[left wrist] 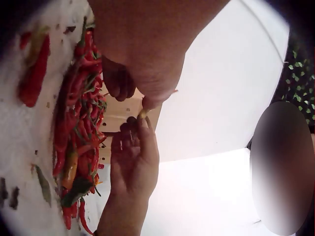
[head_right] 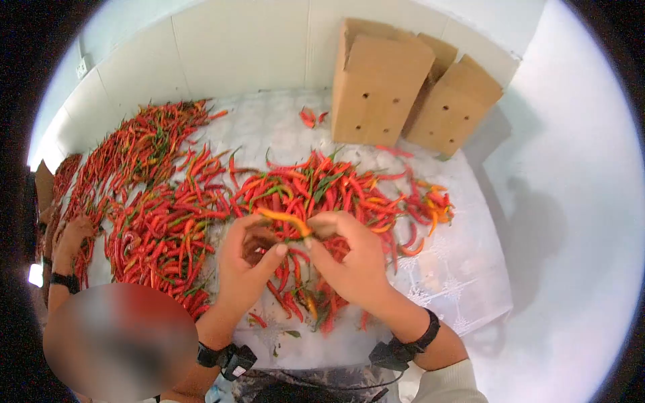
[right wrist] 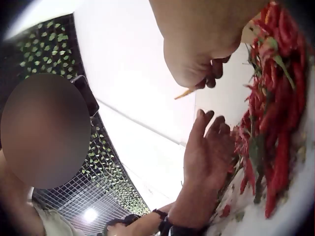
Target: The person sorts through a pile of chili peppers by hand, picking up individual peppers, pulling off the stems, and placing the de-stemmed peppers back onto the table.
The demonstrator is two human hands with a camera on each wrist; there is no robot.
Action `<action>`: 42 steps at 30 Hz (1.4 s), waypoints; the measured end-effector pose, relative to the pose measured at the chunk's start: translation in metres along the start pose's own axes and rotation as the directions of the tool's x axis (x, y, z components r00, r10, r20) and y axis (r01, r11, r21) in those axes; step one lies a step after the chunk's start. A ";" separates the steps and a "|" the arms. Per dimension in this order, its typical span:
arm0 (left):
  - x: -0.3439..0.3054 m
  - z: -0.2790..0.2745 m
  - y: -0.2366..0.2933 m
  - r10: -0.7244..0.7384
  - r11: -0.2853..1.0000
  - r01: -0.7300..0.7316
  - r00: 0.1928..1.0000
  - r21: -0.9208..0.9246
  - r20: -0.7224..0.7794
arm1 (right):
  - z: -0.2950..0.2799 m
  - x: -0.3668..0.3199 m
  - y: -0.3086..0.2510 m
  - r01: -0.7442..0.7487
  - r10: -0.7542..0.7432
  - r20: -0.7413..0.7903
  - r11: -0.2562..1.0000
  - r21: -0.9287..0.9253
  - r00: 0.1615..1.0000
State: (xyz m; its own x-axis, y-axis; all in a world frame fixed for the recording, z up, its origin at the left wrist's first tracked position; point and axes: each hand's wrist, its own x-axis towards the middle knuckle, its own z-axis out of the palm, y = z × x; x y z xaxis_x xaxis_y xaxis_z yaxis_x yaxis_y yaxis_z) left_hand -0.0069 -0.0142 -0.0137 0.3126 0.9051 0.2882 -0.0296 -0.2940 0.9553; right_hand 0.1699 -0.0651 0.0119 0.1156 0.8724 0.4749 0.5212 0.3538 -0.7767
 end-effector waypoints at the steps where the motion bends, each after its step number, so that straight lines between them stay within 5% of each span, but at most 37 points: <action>1: -0.001 0.000 -0.001 0.005 1.000 -0.005 1.000 -0.001 -0.024 | -0.004 0.004 -0.007 -0.033 0.035 -0.130 0.999 0.016 0.991; 4: 0.000 -0.001 0.000 -0.005 0.999 0.002 0.996 -0.034 -0.085 | -0.037 0.030 -0.008 0.200 -0.220 -0.464 0.975 -0.091 0.858; 6: 0.000 -0.003 0.000 0.030 0.999 -0.027 0.993 0.023 -0.118 | -0.058 0.049 -0.039 0.278 -0.233 -0.702 0.959 -0.052 0.673; 8: -0.002 -0.002 0.005 0.045 0.999 -0.044 0.992 0.011 -0.114 | -0.083 0.078 -0.063 0.425 -0.463 -0.763 0.863 -0.273 0.451; 11: -0.003 -0.003 0.010 0.143 0.984 -0.133 0.987 0.119 -0.077 | -0.099 0.121 -0.096 0.616 -0.566 -0.797 0.709 -0.343 0.208; 13: -0.003 -0.004 0.012 0.158 0.981 -0.148 0.984 0.129 -0.078 | -0.113 0.153 -0.094 0.443 -0.637 -0.745 0.736 -0.512 0.197; 14: -0.004 -0.005 0.012 0.161 0.979 -0.150 0.984 0.138 -0.077 | -0.118 0.169 -0.087 0.344 -0.666 -0.719 0.735 -0.585 0.201; 18: -0.002 -0.008 0.008 0.144 0.987 -0.130 0.978 0.098 -0.150 | -0.129 0.208 -0.028 -0.132 -0.103 -0.526 0.911 -0.391 0.844; 24: -0.004 -0.006 0.005 0.145 0.989 -0.137 0.977 0.061 -0.156 | -0.076 0.108 -0.005 -0.080 0.020 -0.273 0.975 -0.208 0.962; 27: -0.002 -0.004 0.005 0.143 0.987 -0.133 0.982 0.090 -0.121 | -0.056 0.066 0.024 -0.113 0.085 -0.121 0.962 -0.249 0.989; 30: -0.001 -0.003 0.005 0.060 0.998 -0.055 0.991 0.039 -0.123 | -0.036 0.035 0.050 -0.048 -0.020 -0.177 0.928 -0.369 0.984; 31: 0.000 -0.004 0.003 0.072 0.995 -0.064 0.989 0.072 -0.127 | -0.035 0.027 0.054 -0.008 -0.061 -0.106 0.831 -0.556 0.992; 35: 0.000 -0.002 0.001 0.102 0.981 -0.099 0.995 0.168 -0.009 | -0.036 0.024 0.037 0.016 -0.007 0.016 0.754 -0.657 1.000; 42: -0.003 0.001 0.004 -0.029 0.986 0.017 0.997 0.166 0.070 | -0.031 0.016 0.036 0.071 0.018 0.127 0.753 -0.654 0.992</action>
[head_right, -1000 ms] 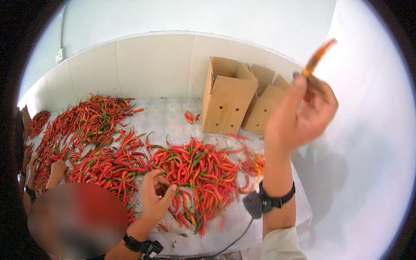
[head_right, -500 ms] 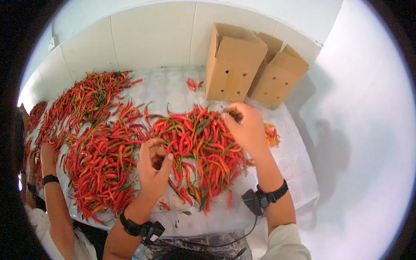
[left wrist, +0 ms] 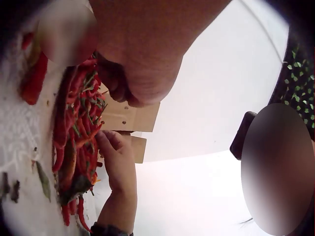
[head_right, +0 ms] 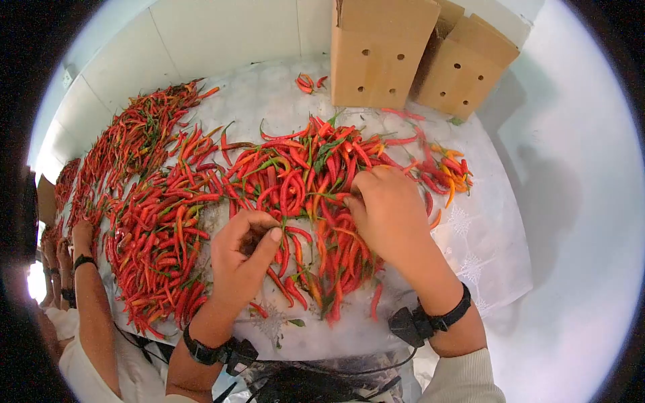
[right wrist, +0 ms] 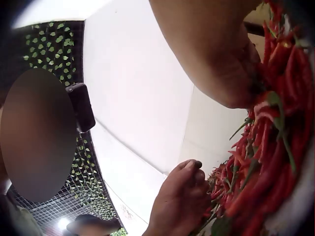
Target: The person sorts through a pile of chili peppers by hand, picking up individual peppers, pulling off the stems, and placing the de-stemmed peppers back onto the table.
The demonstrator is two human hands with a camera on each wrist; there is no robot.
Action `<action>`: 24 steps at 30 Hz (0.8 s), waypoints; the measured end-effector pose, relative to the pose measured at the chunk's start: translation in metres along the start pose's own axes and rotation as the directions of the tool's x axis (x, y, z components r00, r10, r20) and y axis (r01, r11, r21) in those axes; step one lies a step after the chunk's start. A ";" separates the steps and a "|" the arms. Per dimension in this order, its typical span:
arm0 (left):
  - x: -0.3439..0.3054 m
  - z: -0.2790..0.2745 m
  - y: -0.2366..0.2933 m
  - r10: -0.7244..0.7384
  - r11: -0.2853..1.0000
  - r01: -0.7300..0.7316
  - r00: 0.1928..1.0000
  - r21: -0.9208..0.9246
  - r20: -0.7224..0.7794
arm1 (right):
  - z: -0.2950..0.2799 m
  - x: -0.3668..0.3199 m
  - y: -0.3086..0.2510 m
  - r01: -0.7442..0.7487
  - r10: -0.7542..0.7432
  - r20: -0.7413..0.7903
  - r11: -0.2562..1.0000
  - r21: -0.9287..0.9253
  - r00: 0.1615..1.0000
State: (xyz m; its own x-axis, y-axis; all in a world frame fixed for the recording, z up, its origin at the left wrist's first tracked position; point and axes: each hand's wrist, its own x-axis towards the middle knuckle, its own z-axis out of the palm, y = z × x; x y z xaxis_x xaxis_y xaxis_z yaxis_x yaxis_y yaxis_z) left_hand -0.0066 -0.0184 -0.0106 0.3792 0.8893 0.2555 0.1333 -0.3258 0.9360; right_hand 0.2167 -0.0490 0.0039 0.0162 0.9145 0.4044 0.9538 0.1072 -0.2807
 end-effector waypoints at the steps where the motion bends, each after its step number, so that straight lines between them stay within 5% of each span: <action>1: 0.000 0.000 0.000 -0.011 1.000 0.011 1.000 -0.014 0.009 | 0.001 0.000 0.000 0.012 -0.011 -0.030 1.000 0.016 0.999; 3: 0.001 -0.001 -0.003 -0.009 1.000 0.008 1.000 0.016 0.018 | 0.004 0.000 -0.004 0.039 -0.035 -0.093 0.998 0.043 0.995; 9: 0.001 0.001 -0.006 0.006 1.000 -0.006 1.000 -0.025 0.018 | 0.002 0.001 -0.031 -0.019 0.128 -0.165 0.843 0.538 0.978; 13: 0.003 0.002 -0.006 0.017 0.999 -0.018 1.000 -0.033 -0.016 | 0.015 -0.005 -0.047 0.226 -0.166 -0.172 0.873 0.433 0.971; 19: 0.008 -0.003 -0.009 -0.039 0.990 0.009 0.975 -0.138 -0.219 | 0.032 0.009 -0.042 0.259 -0.214 -0.175 0.919 0.297 0.961; 22: 0.010 -0.002 0.003 -0.269 0.870 0.136 0.936 -0.474 -0.226 | 0.041 0.017 -0.037 0.332 -0.316 -0.125 0.933 0.137 0.940; 24: 0.008 -0.005 0.002 -0.236 0.892 0.137 0.954 -0.430 -0.184 | 0.046 0.021 -0.037 0.369 -0.360 -0.098 0.925 0.090 0.928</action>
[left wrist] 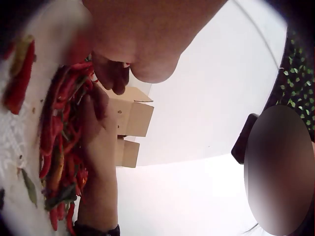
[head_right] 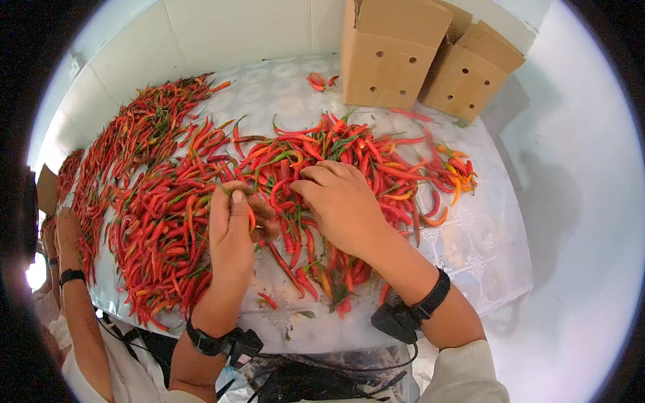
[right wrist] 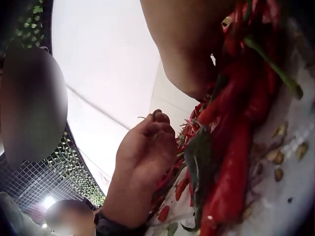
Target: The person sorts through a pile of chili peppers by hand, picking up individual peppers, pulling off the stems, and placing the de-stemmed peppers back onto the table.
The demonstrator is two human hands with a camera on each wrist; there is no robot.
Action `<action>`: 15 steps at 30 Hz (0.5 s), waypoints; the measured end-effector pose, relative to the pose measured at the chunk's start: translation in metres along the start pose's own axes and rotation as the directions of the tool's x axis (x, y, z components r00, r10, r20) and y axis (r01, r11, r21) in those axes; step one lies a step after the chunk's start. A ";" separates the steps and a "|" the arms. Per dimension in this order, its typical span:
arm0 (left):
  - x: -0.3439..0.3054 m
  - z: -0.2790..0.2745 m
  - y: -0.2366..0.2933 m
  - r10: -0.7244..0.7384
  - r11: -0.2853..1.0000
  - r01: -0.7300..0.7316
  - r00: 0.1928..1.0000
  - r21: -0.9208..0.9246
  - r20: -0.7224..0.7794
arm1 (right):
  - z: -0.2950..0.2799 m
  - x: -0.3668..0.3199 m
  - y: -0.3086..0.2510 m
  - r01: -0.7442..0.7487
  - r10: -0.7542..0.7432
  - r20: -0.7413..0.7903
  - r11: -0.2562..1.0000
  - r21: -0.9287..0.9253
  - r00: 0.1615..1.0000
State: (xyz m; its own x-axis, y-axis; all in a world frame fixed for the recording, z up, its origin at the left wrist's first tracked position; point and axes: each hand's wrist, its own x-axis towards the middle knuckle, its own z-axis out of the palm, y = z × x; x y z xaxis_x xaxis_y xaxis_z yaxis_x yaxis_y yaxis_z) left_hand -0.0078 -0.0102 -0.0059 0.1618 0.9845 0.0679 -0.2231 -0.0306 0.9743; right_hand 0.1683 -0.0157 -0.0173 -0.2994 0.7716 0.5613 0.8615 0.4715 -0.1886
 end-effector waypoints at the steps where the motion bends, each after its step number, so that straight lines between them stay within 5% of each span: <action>1: -0.001 -0.002 0.000 0.004 1.000 -0.005 1.000 0.025 0.025 | 0.003 0.001 0.001 -0.003 0.003 -0.004 1.000 0.008 1.000; 8: 0.004 -0.008 -0.012 0.063 0.969 -0.058 0.998 0.240 -0.013 | -0.012 -0.008 0.000 -0.166 0.163 0.041 0.981 0.097 0.986; 11: 0.007 -0.012 -0.018 0.157 0.936 -0.138 0.987 0.324 -0.032 | -0.021 -0.013 -0.002 -0.305 0.305 0.112 0.952 -0.013 0.946; 15: 0.004 -0.007 -0.012 0.123 0.957 -0.117 0.992 0.264 -0.004 | -0.027 -0.012 -0.012 -0.301 0.325 0.118 0.935 -0.186 0.938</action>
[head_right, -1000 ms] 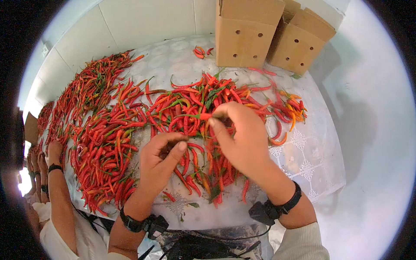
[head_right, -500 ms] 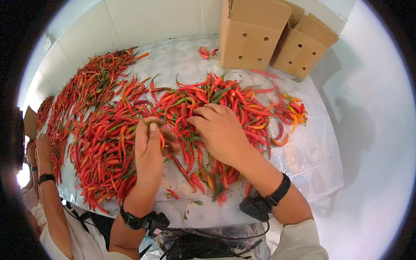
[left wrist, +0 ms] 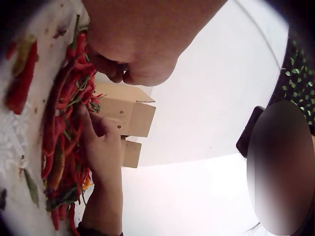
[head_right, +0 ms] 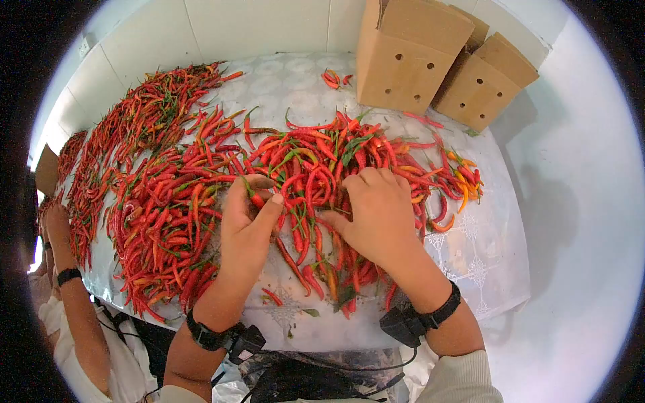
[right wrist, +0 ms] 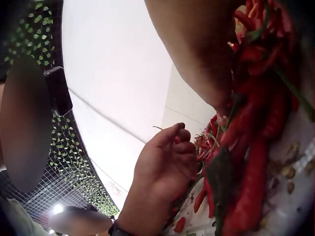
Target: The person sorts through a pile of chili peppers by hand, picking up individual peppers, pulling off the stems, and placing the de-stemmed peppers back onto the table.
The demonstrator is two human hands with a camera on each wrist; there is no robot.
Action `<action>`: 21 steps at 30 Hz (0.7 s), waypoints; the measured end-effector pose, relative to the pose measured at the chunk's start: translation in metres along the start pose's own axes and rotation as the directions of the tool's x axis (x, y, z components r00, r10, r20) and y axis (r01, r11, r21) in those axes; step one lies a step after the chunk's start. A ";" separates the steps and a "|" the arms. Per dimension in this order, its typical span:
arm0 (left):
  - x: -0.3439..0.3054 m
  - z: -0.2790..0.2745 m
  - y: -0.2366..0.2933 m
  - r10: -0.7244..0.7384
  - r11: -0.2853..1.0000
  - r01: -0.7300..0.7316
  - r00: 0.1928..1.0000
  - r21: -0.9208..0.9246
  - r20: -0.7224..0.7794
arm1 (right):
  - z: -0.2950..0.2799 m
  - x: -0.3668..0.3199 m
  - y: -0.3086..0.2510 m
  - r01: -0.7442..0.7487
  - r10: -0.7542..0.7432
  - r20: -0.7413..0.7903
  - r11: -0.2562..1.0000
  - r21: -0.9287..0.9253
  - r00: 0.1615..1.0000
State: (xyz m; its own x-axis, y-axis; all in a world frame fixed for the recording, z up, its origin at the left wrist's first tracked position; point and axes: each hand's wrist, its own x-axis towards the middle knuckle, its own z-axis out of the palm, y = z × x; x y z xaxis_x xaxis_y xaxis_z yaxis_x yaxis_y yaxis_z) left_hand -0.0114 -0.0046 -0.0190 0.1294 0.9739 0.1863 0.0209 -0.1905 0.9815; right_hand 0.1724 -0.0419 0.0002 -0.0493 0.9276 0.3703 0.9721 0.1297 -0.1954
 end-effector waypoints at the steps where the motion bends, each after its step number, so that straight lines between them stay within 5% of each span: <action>1: 0.000 0.001 -0.002 0.017 1.000 -0.017 1.000 -0.006 0.002 | 0.001 0.000 -0.001 -0.001 0.001 0.002 1.000 -0.009 1.000; 8: 0.000 0.001 -0.004 -0.018 1.000 0.017 0.998 0.015 0.058 | 0.003 -0.001 0.010 -0.012 0.010 0.039 0.999 0.051 0.999; 11: 0.000 -0.001 -0.002 -0.067 0.998 0.068 0.993 -0.006 0.098 | 0.002 -0.002 0.013 -0.111 0.116 -0.007 0.964 0.239 0.993; 14: -0.001 0.001 -0.001 0.008 1.000 -0.009 0.993 0.016 0.115 | 0.000 -0.004 0.015 -0.057 0.125 -0.182 0.939 0.339 0.975; 17: -0.003 0.002 0.002 -0.002 1.000 0.000 0.985 0.015 0.174 | -0.010 -0.003 0.009 -0.075 0.177 -0.114 0.799 0.597 0.978; 21: -0.003 0.002 -0.004 0.162 0.978 -0.184 0.967 0.095 0.199 | -0.013 -0.002 0.011 -0.037 0.150 -0.053 0.544 0.838 0.987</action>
State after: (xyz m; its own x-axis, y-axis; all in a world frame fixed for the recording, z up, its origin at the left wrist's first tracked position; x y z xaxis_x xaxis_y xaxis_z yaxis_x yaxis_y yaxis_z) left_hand -0.0100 -0.0074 -0.0233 0.3254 0.8859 0.3306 0.0911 -0.3773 0.9216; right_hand 0.1860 -0.0473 0.0090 0.1090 0.9165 0.3849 0.3381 0.3299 -0.8814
